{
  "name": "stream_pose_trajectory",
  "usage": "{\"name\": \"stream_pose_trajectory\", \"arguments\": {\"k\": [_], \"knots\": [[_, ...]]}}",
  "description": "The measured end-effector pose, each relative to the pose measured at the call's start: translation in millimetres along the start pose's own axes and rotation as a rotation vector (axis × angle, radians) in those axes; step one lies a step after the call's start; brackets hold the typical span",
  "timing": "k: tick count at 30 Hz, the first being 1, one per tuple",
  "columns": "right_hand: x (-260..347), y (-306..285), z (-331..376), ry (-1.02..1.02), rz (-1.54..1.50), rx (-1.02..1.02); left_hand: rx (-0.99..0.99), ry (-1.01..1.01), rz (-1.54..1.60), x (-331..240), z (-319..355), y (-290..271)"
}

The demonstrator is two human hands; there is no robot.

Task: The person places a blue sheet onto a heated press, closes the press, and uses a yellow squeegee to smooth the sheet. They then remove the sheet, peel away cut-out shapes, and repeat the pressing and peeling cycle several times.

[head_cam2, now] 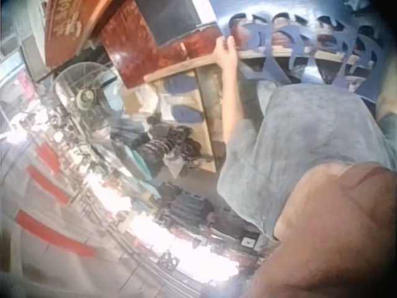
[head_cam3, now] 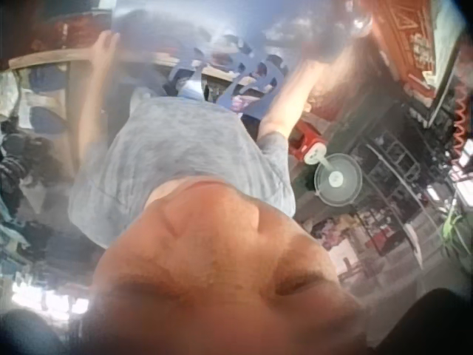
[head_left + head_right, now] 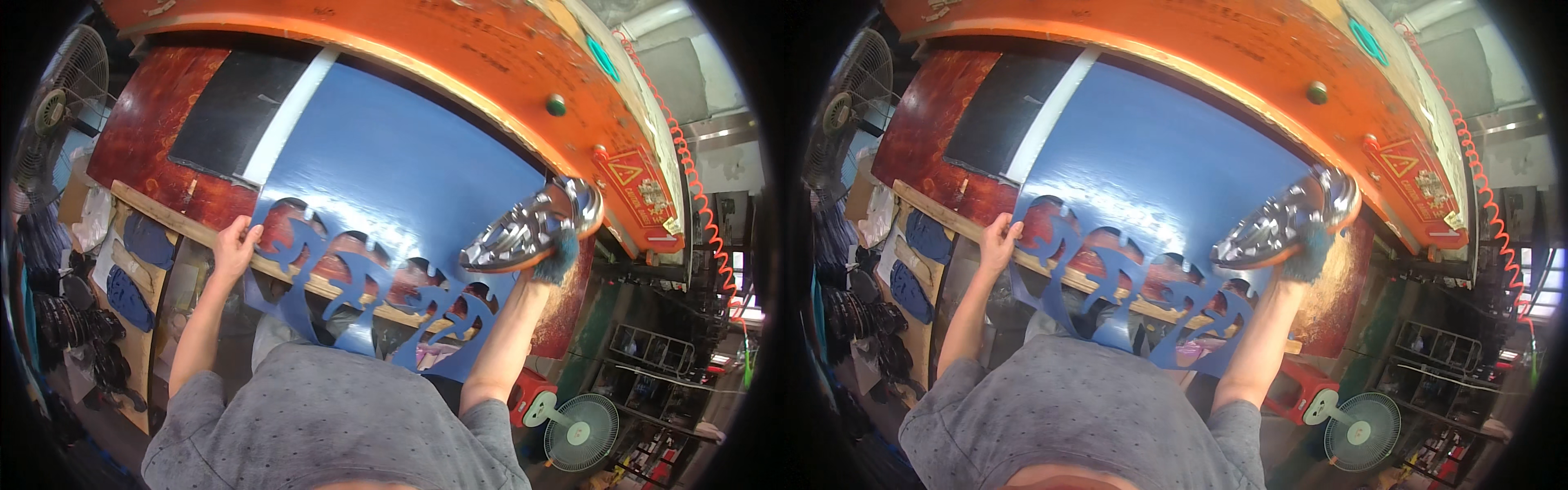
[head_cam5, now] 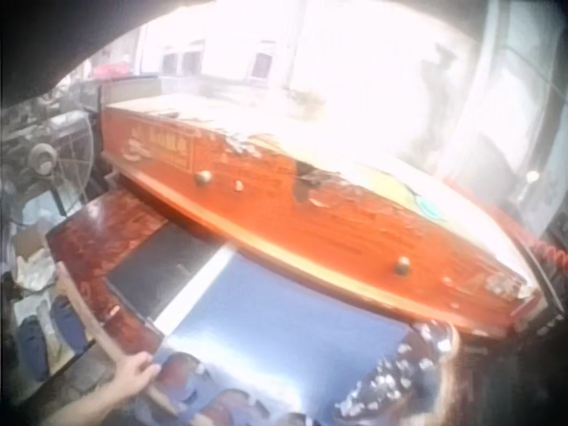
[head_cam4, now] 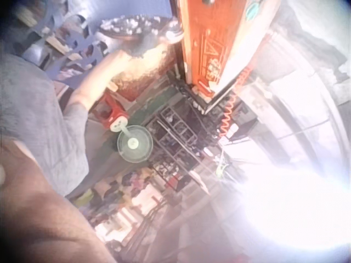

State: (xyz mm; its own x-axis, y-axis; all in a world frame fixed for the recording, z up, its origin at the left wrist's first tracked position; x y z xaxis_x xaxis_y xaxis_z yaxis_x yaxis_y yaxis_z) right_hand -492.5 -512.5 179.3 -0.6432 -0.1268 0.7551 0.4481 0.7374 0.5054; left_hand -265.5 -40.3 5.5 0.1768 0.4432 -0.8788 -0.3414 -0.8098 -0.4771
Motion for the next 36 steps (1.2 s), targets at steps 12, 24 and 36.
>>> {"name": "stream_pose_trajectory", "arguments": {"k": [12,24,36], "knots": [[-281,225,-48,0.571,1.564,-0.046,-0.014,0.343,0.052,-22,-23,-25],[-290,269,9,0.171,2.036,0.201,0.043,0.508,-0.189,-15,-13,-40],[-284,272,7,0.317,1.920,-0.130,-0.097,0.553,-0.097,-23,-15,-49]]}}
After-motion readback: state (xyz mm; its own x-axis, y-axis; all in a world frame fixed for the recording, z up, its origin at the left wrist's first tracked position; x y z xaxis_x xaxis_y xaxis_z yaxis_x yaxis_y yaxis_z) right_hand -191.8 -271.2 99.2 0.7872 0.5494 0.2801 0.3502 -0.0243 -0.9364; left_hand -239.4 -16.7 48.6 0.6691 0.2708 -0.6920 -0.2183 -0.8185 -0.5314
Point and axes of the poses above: each hand's wrist, its own z-axis away from the middle knuckle, its own y-axis out of the palm, x = y × z, the point moved 8 cm from there along -z, towards the middle knuckle, and after that the axes turned 2 degrees about x, right-handed, at the moved point
